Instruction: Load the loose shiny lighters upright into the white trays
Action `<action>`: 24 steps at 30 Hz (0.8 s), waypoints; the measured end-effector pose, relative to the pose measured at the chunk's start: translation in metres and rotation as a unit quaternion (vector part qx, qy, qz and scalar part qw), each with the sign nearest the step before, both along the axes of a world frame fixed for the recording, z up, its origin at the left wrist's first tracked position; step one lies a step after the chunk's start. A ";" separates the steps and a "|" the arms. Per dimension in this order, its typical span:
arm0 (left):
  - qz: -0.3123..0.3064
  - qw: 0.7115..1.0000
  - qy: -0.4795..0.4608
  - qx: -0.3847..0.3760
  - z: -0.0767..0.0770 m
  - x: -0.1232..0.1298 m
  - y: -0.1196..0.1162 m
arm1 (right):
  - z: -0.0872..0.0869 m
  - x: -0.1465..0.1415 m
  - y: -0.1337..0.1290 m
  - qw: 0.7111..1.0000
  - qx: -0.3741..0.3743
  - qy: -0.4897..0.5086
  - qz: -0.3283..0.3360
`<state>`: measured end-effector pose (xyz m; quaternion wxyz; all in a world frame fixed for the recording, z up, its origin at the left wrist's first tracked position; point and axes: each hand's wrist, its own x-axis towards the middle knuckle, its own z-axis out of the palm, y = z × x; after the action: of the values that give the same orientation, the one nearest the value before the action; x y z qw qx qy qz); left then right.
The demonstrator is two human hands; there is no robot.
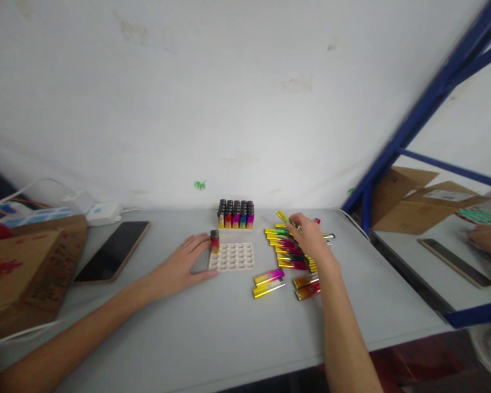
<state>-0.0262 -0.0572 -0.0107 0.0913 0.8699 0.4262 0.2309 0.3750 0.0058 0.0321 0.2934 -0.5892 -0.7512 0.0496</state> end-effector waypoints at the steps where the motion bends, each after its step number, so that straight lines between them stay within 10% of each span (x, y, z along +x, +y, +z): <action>1: 0.000 1.000 0.002 -0.002 0.001 0.000 0.000 | 0.002 0.000 -0.001 1.000 0.000 0.021 -0.007; 7: 0.001 1.000 0.000 0.000 0.004 0.000 -0.002 | 0.011 -0.019 -0.003 0.978 0.031 0.207 -0.016; 17: 0.004 1.000 0.005 -0.004 0.002 0.000 -0.002 | 0.015 -0.101 -0.026 0.823 -0.163 0.532 0.117; 24: 0.001 1.000 -0.002 -0.006 0.006 0.001 -0.004 | 0.004 -0.158 -0.051 0.888 -0.168 0.396 0.164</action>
<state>-0.0248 -0.0615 -0.0042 0.0974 0.8686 0.4280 0.2301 0.2171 -0.0447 0.0357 0.4514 -0.4296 -0.6386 0.4515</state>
